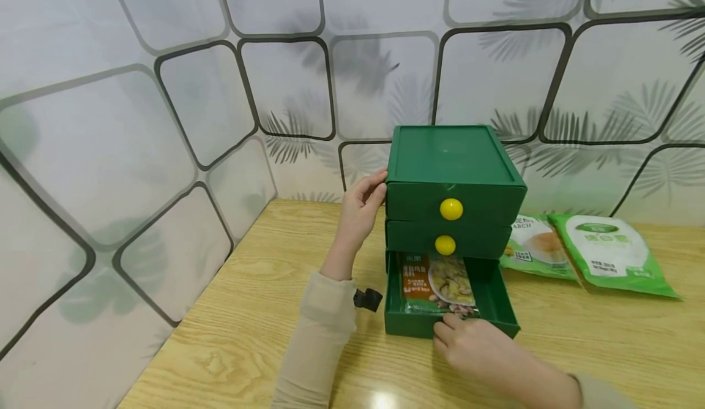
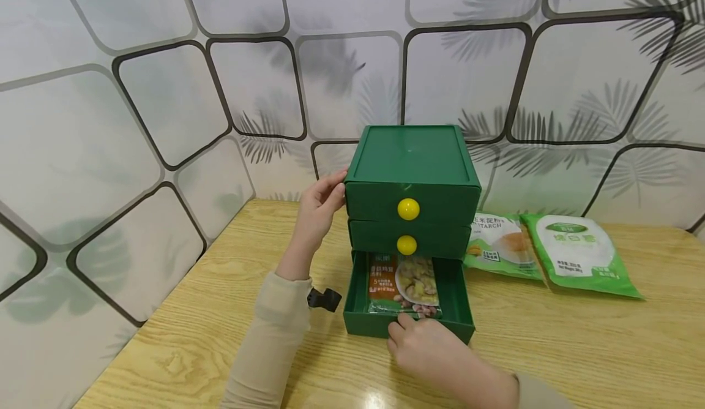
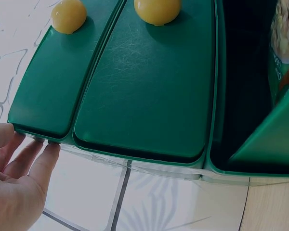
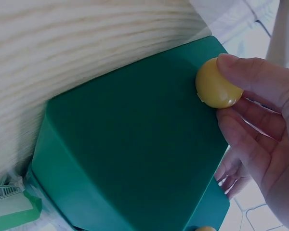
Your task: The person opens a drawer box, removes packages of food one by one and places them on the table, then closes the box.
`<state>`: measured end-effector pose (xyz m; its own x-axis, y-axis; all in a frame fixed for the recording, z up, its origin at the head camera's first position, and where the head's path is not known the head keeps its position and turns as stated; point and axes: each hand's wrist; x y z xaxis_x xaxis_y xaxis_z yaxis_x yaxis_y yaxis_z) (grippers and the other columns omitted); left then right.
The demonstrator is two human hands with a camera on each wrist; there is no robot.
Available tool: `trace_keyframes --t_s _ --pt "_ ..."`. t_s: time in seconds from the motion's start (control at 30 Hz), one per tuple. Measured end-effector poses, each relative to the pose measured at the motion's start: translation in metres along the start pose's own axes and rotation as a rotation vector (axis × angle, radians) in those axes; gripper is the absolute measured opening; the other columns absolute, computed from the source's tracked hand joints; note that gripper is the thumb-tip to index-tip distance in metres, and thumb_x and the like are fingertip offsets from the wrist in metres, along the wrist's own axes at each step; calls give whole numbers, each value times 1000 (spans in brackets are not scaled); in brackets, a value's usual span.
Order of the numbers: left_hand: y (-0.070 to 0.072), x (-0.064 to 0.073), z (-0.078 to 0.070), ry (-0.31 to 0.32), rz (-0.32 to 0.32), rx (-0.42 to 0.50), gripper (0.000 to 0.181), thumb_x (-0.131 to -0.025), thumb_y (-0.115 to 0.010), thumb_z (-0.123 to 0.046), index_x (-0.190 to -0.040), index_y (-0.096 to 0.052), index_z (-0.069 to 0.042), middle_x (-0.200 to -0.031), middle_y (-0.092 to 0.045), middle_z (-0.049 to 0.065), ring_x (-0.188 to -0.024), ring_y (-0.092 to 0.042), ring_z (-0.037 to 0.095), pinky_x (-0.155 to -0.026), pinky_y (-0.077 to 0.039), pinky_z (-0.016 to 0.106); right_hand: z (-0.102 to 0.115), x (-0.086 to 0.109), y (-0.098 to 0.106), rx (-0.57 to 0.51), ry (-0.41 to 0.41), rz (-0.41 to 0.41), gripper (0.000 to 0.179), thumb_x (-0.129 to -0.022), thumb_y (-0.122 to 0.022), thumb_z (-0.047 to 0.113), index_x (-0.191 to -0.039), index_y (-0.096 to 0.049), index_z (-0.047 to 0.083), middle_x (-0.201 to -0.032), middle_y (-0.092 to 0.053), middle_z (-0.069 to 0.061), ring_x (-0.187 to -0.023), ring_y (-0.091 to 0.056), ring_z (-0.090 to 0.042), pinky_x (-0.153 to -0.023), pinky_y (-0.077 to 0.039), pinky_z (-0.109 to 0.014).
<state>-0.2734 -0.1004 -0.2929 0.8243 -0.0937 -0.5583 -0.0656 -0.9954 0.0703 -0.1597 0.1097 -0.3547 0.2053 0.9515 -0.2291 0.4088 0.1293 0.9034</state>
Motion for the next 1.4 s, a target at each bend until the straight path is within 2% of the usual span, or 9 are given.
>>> trace_keyframes --t_s 0.17,0.23,0.3,0.5,0.73,0.87,1.0,1.2,1.4 --pt "0 0 0 -6 -3 -2 34 -92 -46 -11 -122 -49 5 -130 -44 13 -112 -47 21 -86 -44 30 7 2 3 -31 33 -24 4 -79 -61 11 -75 -62 11 -71 -50 3 -61 -42 -8 -46 -34 -14" --pt "0 0 0 -4 -4 0 34 -92 -47 -11 -122 -50 5 -130 -44 13 -112 -47 21 -87 -44 29 10 2 4 -35 45 -47 18 -88 -50 12 -76 -62 12 -71 -50 3 -61 -44 -7 -47 -36 -14" --pt "0 0 0 0 -6 -3 34 -92 -47 -10 -122 -50 5 -130 -44 13 -113 -46 20 -87 -43 28 12 3 4 -31 57 -66 23 -91 -45 13 -76 -63 12 -71 -50 3 -61 -44 -7 -47 -36 -14" --pt "-1 0 -1 -3 -11 -8 33 -92 -47 -10 -121 -50 5 -129 -45 12 -114 -45 18 -88 -43 27 16 3 7 -43 79 -57 13 -85 -58 23 -78 -64 13 -71 -50 4 -58 -38 -6 -44 -29 -12" --pt "-1 0 0 -7 -7 -5 33 -92 -47 -10 -121 -50 5 -130 -44 13 -114 -46 19 -87 -43 28 20 2 12 -97 79 25 38 -91 -44 44 -79 -64 14 -72 -50 5 -60 -39 -4 -43 -27 -12" --pt "-1 0 0 -3 -3 -3 33 -92 -46 -11 -122 -50 4 -130 -44 14 -114 -46 20 -87 -43 29 22 2 13 -78 90 -8 41 -92 -40 45 -76 -63 15 -70 -49 5 -58 -36 -4 -42 -22 -12" --pt "0 1 0 0 2 -8 34 -92 -46 -12 -122 -50 4 -131 -43 13 -114 -45 19 -87 -43 28 25 2 13 -113 71 -10 44 -93 -35 46 -74 -61 16 -69 -46 7 -56 -31 -3 -42 -19 -11" --pt "0 1 1 -1 -1 -11 34 -93 -46 -12 -123 -50 3 -131 -43 13 -114 -46 18 -87 -43 27 30 3 12 -161 49 -56 41 -92 -38 45 -68 -56 19 -66 -41 9 -54 -27 -1 -43 -17 -10" --pt "-1 0 1 -2 -8 -11 33 -92 -46 -11 -122 -50 4 -130 -44 11 -113 -46 18 -87 -43 27 31 3 13 -210 43 -18 39 -93 -38 44 -70 -57 18 -67 -43 10 -55 -27 0 -43 -17 -10"
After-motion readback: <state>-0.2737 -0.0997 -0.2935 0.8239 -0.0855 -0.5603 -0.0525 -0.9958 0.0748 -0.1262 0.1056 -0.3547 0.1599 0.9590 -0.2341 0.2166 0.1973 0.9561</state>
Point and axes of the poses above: each hand's wrist, its own x-axis away from the middle knuckle, its own y-axis out of the back of the hand, z = x × y
